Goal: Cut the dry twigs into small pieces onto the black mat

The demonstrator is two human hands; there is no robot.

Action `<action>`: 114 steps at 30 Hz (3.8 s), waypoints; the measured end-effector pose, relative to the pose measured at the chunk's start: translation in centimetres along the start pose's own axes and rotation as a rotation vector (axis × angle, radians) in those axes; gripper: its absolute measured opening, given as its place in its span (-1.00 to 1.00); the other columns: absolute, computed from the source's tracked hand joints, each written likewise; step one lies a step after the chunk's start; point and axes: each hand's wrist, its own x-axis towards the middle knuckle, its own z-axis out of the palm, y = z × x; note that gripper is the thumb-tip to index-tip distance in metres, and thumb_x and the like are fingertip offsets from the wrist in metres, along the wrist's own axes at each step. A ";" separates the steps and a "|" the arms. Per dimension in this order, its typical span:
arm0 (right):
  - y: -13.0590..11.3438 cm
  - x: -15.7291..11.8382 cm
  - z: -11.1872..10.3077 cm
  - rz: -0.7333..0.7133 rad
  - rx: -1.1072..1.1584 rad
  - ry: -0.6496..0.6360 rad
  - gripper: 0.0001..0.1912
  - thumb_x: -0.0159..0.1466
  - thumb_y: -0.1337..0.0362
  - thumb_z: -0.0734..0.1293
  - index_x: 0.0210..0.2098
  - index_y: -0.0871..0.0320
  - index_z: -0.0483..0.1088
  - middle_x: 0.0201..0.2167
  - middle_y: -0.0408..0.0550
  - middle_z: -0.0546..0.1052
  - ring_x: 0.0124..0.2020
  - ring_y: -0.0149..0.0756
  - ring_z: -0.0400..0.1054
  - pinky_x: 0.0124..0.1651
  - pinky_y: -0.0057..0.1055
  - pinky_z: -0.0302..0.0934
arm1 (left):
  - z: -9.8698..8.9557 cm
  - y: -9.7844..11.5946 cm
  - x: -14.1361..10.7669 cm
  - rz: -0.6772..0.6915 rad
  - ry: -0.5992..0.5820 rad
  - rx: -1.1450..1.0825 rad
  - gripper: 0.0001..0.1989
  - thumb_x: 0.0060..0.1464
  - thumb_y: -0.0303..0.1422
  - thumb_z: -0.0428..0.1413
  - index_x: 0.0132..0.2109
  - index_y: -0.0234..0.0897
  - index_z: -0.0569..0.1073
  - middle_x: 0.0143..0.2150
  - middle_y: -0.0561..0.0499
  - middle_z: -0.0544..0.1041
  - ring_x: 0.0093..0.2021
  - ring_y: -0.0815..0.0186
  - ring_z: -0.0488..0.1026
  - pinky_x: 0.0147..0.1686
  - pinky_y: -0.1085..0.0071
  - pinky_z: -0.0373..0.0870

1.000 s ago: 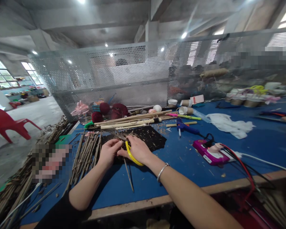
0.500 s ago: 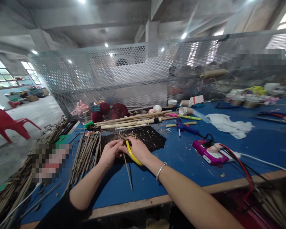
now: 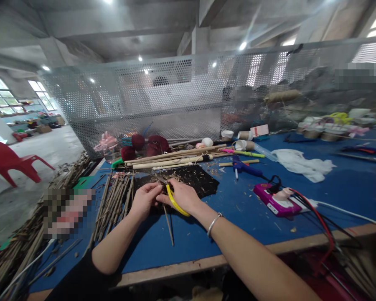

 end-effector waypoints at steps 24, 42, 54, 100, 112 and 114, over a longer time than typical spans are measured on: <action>0.2 0.3 0.8 -0.002 0.093 0.028 -0.56 0.11 -0.08 0.24 -0.19 0.12 0.32 -0.40 -0.04 0.48 -0.38 -0.27 0.37 -0.38 -0.47 0.10 | 0.1 0.0 0.0 0.031 0.051 0.078 -0.60 -0.25 -0.16 0.23 -0.31 -0.41 0.46 -0.58 0.08 0.42 -0.69 0.55 0.22 -0.74 0.61 0.14; -0.2 0.2 0.2 0.023 -0.020 -0.010 -0.54 0.13 -0.09 0.21 -0.13 0.10 0.27 -0.35 -0.03 0.48 -0.31 -0.21 0.38 -0.38 -0.46 0.07 | 0.1 0.0 0.0 0.051 0.076 0.089 -0.62 -0.24 -0.14 0.22 -0.37 -0.39 0.42 -0.62 0.12 0.37 -0.71 0.56 0.18 -0.75 0.61 0.14; 0.2 0.2 0.6 -0.077 0.031 0.082 -0.37 0.06 -0.07 0.29 0.00 0.17 0.16 -0.13 0.07 0.39 -0.11 -0.20 0.29 -0.14 -0.36 0.13 | 0.3 0.2 -0.3 0.002 -0.042 0.019 -0.63 -0.23 -0.15 0.22 -0.36 -0.40 0.46 -0.54 0.03 0.45 -0.66 0.54 0.26 -0.72 0.62 0.19; 0.0 0.1 0.4 0.043 0.003 -0.084 -0.54 0.09 -0.08 0.26 -0.14 0.08 0.29 -0.46 -0.08 0.47 -0.41 -0.26 0.37 -0.44 -0.49 0.04 | -0.6 -0.1 -0.6 0.011 -0.088 0.133 -0.62 -0.12 -0.09 0.12 -0.37 -0.39 0.46 -0.59 0.06 0.39 -0.69 0.52 0.21 -0.71 0.59 0.19; -0.3 -0.2 0.2 -0.042 -0.020 -0.048 -0.38 0.02 -0.10 0.31 -0.04 0.11 0.19 -0.20 0.00 0.43 -0.17 -0.20 0.33 -0.21 -0.37 0.14 | -1.1 -0.1 -0.5 -0.021 -0.102 0.012 -0.66 -0.07 -0.10 0.07 -0.35 -0.33 0.34 -0.56 0.07 0.41 -0.69 0.51 0.27 -0.74 0.59 0.22; -0.4 -0.1 0.4 -0.062 -0.006 -0.018 -0.34 0.01 -0.10 0.32 -0.02 0.14 0.18 -0.15 0.05 0.41 -0.10 -0.18 0.29 -0.13 -0.32 0.12 | -1.0 0.0 -0.5 0.004 -0.111 0.039 -0.66 -0.05 -0.10 0.05 -0.33 -0.34 0.34 -0.60 0.09 0.39 -0.71 0.51 0.24 -0.76 0.59 0.21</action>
